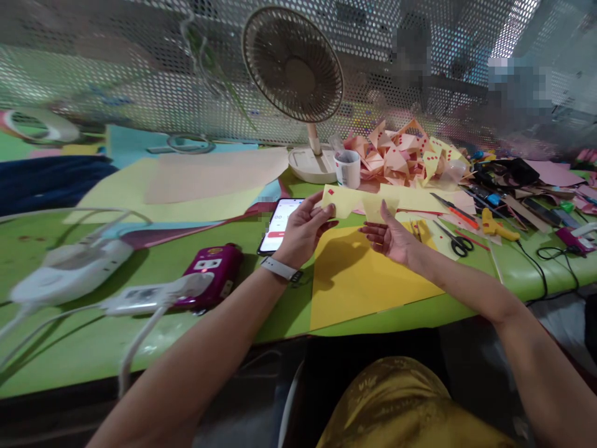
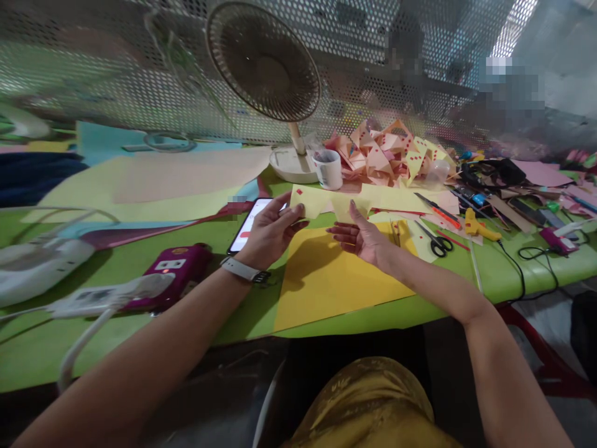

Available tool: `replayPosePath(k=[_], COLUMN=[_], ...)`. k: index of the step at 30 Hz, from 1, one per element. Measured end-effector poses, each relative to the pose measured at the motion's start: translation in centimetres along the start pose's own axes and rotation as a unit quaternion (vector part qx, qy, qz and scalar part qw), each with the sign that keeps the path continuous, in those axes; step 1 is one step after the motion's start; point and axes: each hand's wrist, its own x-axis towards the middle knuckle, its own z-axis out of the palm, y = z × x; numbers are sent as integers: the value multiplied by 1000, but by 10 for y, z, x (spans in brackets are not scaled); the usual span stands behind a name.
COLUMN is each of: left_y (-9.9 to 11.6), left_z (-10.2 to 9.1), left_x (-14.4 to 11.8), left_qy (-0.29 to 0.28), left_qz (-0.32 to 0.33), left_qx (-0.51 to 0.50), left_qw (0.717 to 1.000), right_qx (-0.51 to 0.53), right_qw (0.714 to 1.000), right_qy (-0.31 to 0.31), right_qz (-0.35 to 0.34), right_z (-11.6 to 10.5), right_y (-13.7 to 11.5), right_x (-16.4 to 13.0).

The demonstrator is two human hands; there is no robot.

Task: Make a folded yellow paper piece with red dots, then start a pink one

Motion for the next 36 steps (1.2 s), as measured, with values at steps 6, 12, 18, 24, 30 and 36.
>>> replayPosePath(k=[6, 12, 18, 24, 30, 36], left_y=[1, 0, 0, -2, -3, -4], left_z=[1, 1, 1, 2, 2, 0], left_x=[-1, -1, 0, -2, -3, 0], left_qy=[3, 4, 7, -10, -8, 1], left_qz=[4, 10, 9, 3, 6, 15], left_qx=[-12, -11, -10, 9, 8, 9], left_qw=[1000, 1000, 1000, 1000, 1000, 1000], right_qx=[1, 10, 10, 76, 66, 72], right_qw=[998, 997, 998, 997, 994, 993], right_qy=[34, 39, -21, -8, 54, 21], right_qz=[-56, -68, -57, -26, -67, -95], right_z=[3, -3, -6, 5, 13, 5], right_y=[6, 7, 9, 11, 13, 10], right_x=[9, 7, 3, 6, 12, 11])
